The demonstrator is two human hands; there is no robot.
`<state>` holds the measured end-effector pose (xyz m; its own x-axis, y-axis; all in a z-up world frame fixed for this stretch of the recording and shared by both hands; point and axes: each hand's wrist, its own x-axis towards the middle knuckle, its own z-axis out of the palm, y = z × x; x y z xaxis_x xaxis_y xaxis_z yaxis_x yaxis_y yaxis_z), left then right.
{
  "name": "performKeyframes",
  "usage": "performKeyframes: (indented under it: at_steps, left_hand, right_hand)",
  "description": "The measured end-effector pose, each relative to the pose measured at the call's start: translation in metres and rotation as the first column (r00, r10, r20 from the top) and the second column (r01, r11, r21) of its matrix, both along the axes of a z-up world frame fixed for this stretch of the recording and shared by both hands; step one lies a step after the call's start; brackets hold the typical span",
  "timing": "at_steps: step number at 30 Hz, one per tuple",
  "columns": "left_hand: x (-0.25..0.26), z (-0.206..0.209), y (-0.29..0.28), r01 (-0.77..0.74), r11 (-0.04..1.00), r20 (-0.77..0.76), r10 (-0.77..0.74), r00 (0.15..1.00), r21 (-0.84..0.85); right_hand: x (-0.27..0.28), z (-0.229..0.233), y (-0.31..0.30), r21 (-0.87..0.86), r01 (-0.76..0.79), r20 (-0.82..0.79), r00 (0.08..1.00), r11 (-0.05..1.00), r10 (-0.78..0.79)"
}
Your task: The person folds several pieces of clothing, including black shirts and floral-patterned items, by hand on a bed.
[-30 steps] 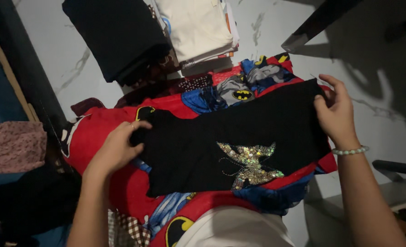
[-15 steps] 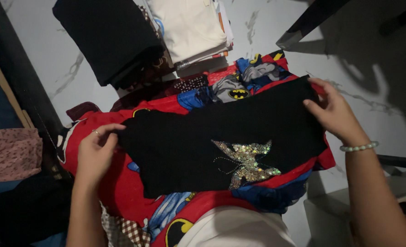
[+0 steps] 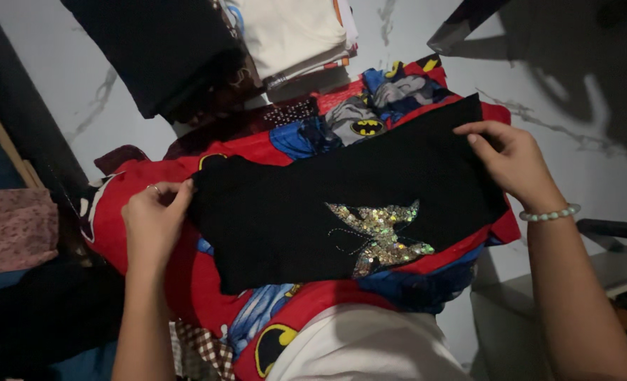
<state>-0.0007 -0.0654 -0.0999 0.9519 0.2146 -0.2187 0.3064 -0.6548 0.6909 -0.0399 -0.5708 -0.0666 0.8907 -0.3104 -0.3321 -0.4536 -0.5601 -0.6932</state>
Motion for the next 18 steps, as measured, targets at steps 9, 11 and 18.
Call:
performKeyframes:
  at_steps: [9,11,18]
  left_hand:
    - [0.008,-0.03,0.027,0.15,0.973,0.044,-0.16,0.986,0.175]
    - [0.01,-0.03,0.04,0.168,0.969,-0.151,-0.141,0.978,0.182]
    - [0.028,-0.022,0.064,0.057,0.973,-0.207,-0.105,0.973,-0.223]
  right_hand:
    - [0.001,0.023,0.003,0.075,0.02,0.197,0.98,0.997,-0.034]
    - [0.0,0.022,0.0,-0.004,0.027,0.164,0.986,1.0,-0.026]
    - [0.01,0.026,-0.027,0.241,-0.039,0.421,0.904,0.97,-0.069]
